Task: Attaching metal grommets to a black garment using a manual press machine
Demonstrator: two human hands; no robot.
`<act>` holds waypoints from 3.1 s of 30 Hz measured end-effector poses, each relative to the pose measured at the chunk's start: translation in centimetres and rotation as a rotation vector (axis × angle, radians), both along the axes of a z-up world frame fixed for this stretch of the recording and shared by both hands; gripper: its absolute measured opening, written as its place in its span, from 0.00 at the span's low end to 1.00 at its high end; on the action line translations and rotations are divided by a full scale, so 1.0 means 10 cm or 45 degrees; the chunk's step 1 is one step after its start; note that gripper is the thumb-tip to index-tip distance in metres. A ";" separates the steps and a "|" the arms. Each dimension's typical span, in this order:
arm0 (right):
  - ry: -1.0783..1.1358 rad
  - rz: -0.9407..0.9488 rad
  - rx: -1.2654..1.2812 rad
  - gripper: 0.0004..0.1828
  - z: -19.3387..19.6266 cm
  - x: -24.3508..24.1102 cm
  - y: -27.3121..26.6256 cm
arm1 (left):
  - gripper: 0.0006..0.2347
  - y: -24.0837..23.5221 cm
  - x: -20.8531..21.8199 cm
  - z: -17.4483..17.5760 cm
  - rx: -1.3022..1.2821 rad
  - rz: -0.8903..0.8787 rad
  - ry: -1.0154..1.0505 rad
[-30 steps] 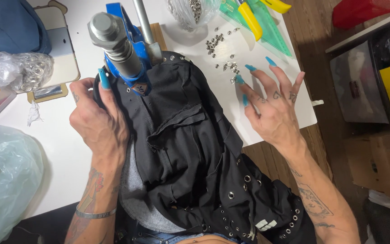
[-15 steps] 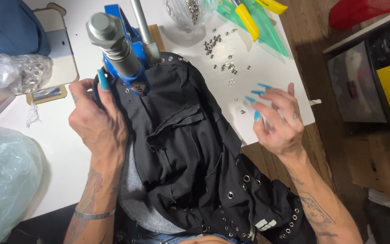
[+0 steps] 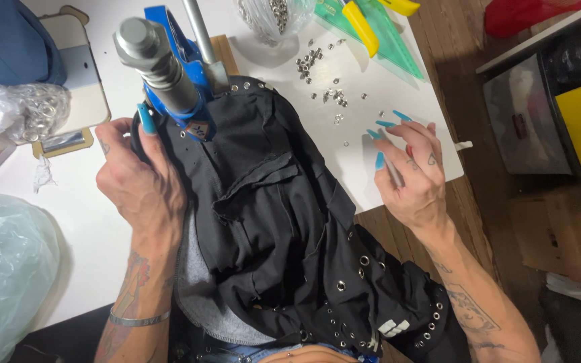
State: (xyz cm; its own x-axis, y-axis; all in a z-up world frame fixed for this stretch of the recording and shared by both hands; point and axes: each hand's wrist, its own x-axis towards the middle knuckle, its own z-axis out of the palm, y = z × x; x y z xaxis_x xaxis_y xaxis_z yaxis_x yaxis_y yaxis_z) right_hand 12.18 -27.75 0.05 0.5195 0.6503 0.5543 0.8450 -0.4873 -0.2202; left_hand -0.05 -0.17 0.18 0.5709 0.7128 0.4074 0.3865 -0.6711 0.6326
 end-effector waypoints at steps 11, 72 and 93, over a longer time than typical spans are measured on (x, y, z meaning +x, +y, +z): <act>-0.022 0.155 -0.469 0.25 0.06 -0.03 0.01 | 0.10 0.01 -0.01 0.01 0.007 0.000 -0.022; 1.102 0.835 0.305 0.06 0.17 0.10 1.66 | 0.07 0.08 -0.09 -0.01 -0.064 0.039 -0.087; 1.547 0.460 0.404 0.10 0.24 -0.07 1.65 | 0.07 0.09 -0.08 -0.03 -0.093 0.028 -0.073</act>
State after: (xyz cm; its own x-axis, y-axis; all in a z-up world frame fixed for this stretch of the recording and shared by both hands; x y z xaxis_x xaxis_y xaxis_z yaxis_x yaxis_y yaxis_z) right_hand 11.53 -11.27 2.48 0.6179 0.7862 0.0112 0.0974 -0.0623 -0.9933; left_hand -0.82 0.76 -0.11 0.5320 0.7540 0.3853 0.3622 -0.6139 0.7014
